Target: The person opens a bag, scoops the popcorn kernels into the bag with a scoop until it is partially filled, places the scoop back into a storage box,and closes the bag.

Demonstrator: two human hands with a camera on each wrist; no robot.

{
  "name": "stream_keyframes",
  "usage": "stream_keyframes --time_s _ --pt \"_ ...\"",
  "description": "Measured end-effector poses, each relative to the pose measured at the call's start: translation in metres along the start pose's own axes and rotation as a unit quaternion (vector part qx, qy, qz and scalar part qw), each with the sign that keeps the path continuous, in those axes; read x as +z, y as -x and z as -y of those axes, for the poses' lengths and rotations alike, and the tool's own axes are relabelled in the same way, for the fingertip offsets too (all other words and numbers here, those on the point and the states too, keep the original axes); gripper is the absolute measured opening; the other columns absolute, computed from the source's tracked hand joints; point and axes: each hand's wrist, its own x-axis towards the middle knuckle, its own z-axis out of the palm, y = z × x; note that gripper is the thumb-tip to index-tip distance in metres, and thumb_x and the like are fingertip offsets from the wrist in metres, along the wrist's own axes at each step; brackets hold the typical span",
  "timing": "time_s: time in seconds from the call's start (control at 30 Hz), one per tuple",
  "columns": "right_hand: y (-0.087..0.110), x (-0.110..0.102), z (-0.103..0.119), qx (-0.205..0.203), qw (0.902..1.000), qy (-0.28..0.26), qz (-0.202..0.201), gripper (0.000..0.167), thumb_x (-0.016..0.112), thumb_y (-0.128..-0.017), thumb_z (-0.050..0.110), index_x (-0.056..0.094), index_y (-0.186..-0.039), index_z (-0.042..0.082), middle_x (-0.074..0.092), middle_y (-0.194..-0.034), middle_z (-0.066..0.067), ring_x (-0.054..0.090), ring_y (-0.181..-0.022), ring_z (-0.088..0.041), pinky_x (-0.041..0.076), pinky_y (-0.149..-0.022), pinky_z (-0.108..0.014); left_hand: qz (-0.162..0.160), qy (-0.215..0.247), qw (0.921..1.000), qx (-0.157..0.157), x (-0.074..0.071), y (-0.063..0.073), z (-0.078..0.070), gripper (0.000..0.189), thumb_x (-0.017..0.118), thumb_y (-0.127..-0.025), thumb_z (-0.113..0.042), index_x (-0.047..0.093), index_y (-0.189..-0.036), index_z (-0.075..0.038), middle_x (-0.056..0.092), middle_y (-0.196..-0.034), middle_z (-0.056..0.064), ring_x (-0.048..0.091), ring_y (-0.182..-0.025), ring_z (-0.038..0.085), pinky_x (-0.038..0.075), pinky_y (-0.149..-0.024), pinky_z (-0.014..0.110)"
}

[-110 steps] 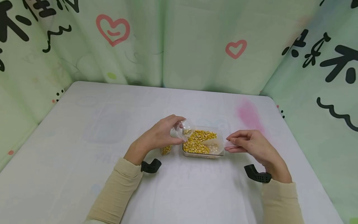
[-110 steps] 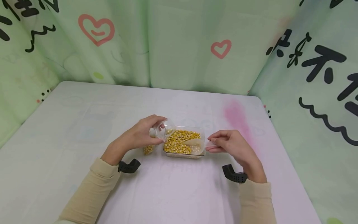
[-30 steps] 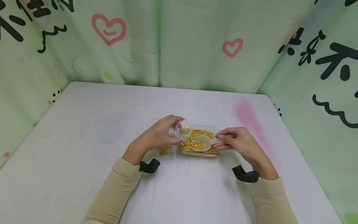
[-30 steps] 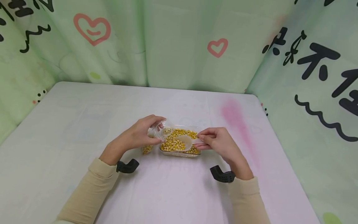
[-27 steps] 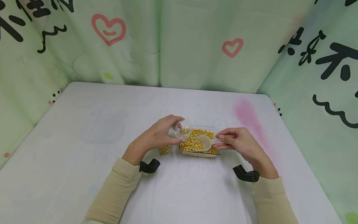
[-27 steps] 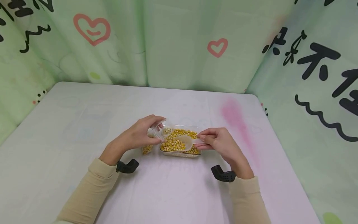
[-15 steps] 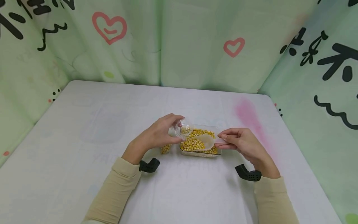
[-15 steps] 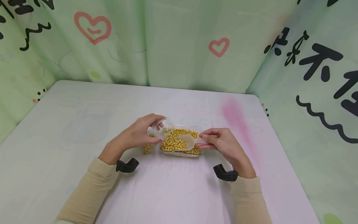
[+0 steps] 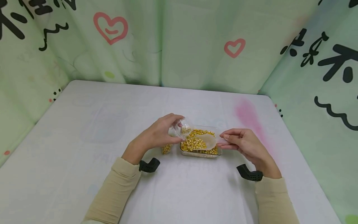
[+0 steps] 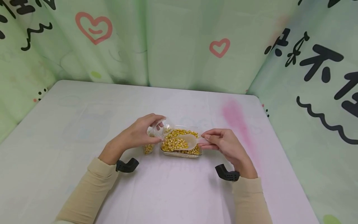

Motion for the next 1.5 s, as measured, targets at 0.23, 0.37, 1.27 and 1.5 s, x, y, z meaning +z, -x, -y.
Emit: stream_keyframes --time_s 0.23,0.37,1.27,1.5 --pt "0.002 -0.004 -0.002 0.008 0.9995 -0.032 0.000 0.046 0.056 -0.100 0.008 0.042 -0.128 -0.026 0.074 -0.101 -0.007 0.075 -0.093 -0.020 0.058 -0.083 -0.032 -0.002 0.003 1.0000 0.007 0.000 0.000 0.000 0.073 0.081 -0.080 -0.031 0.049 -0.142 -0.008 0.061 -0.115 0.004 0.057 -0.111 0.019 0.050 -0.099 0.039" --pt "0.002 -0.007 -0.004 0.008 0.9985 -0.054 0.004 0.040 0.058 -0.099 0.008 0.047 -0.125 -0.022 0.072 -0.103 -0.009 0.075 -0.094 -0.021 0.057 -0.084 -0.033 -0.004 0.003 0.9999 0.012 0.000 0.000 0.000 0.073 0.080 -0.081 -0.031 0.049 -0.142 -0.008 0.061 -0.115 0.004 0.057 -0.110 0.019 0.050 -0.098 0.039" --pt "0.006 -0.024 -0.008 -0.028 0.9918 -0.121 0.027 0.016 0.056 -0.099 0.004 0.064 -0.110 -0.004 0.071 -0.098 -0.009 0.075 -0.094 -0.021 0.057 -0.084 -0.031 -0.010 0.013 0.9996 0.022 -0.002 0.002 0.000 0.071 0.080 -0.081 -0.029 0.050 -0.141 -0.006 0.061 -0.112 0.003 0.056 -0.105 0.018 0.049 -0.096 0.038" --pt "0.009 -0.027 -0.006 -0.030 0.9906 -0.131 0.024 0.016 0.055 -0.100 0.003 0.066 -0.109 -0.002 0.072 -0.098 -0.009 0.075 -0.094 -0.022 0.057 -0.084 -0.031 -0.012 0.012 0.9994 0.029 -0.001 0.001 0.000 0.072 0.080 -0.082 -0.029 0.049 -0.141 -0.005 0.061 -0.113 0.003 0.057 -0.106 0.018 0.050 -0.096 0.038"
